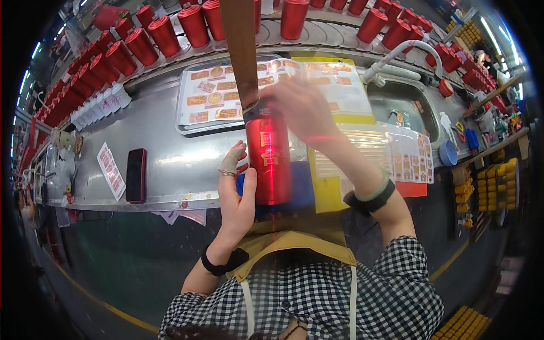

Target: The recorder is applying branding labels and decorative stickers to red cylindrical liquor bottles on a factory assembly line.

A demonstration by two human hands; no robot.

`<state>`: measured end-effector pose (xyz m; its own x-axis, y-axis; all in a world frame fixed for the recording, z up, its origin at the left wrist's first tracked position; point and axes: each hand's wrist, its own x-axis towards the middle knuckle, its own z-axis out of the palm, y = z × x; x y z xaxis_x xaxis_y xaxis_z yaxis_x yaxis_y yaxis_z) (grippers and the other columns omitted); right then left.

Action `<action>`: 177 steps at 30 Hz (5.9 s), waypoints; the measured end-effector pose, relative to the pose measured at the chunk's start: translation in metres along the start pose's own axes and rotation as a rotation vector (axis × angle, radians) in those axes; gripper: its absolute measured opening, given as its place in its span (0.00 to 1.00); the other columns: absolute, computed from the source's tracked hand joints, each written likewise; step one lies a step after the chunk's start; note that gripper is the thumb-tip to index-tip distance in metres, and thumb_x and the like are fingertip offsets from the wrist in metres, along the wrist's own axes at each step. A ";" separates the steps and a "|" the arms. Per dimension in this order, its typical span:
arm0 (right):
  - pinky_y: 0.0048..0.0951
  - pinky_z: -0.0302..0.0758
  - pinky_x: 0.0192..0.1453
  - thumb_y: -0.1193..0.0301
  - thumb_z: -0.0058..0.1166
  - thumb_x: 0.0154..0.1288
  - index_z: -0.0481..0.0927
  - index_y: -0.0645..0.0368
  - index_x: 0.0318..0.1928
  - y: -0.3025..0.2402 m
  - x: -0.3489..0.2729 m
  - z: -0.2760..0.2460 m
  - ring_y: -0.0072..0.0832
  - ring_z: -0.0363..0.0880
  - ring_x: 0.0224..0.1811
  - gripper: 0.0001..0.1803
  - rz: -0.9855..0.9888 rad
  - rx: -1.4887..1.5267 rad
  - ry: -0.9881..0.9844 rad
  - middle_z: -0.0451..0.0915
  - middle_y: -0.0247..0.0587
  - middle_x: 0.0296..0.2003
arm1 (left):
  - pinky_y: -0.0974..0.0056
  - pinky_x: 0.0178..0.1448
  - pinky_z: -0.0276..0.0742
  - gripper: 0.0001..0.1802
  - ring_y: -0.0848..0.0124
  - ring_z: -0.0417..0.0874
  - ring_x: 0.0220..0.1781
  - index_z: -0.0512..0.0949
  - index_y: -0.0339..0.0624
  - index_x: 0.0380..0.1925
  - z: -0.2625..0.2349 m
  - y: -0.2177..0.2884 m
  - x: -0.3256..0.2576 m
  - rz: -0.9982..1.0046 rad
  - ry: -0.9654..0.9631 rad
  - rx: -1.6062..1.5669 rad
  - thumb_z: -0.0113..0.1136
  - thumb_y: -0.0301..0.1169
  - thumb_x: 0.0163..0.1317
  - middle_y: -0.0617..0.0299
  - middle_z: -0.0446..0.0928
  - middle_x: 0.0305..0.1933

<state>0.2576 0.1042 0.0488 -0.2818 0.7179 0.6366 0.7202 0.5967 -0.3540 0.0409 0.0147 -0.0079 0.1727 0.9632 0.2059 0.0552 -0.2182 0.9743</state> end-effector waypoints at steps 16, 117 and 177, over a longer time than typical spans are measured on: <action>0.37 0.78 0.45 0.79 0.65 0.59 0.85 0.57 0.50 -0.011 -0.065 -0.024 0.38 0.83 0.40 0.17 0.084 0.246 -0.065 0.86 0.42 0.42 | 0.51 0.70 0.73 0.27 0.47 0.76 0.67 0.81 0.43 0.64 -0.024 -0.025 0.095 0.404 -0.369 0.474 0.57 0.46 0.72 0.46 0.71 0.71; 0.36 0.75 0.41 0.72 0.61 0.70 0.86 0.64 0.41 0.032 -0.104 -0.064 0.38 0.80 0.34 0.07 0.574 -0.056 -0.194 0.84 0.47 0.34 | 0.59 0.72 0.73 0.46 0.62 0.78 0.70 0.67 0.37 0.74 -0.002 -0.016 -0.031 0.035 -0.085 0.405 0.77 0.23 0.54 0.52 0.77 0.68; 0.21 0.59 0.32 0.73 0.61 0.72 0.80 0.63 0.33 -0.111 -0.131 -0.024 0.14 0.64 0.29 0.09 0.934 0.322 -0.316 0.74 0.26 0.27 | 0.55 0.65 0.83 0.13 0.53 0.84 0.63 0.89 0.39 0.43 -0.004 -0.062 -0.049 0.584 -0.034 0.019 0.61 0.19 0.61 0.54 0.84 0.60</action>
<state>0.2293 -0.0643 0.0212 0.1142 0.9774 -0.1780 0.5468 -0.2114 -0.8101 0.0255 -0.0184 -0.0777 0.2112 0.6766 0.7054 -0.0413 -0.7148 0.6981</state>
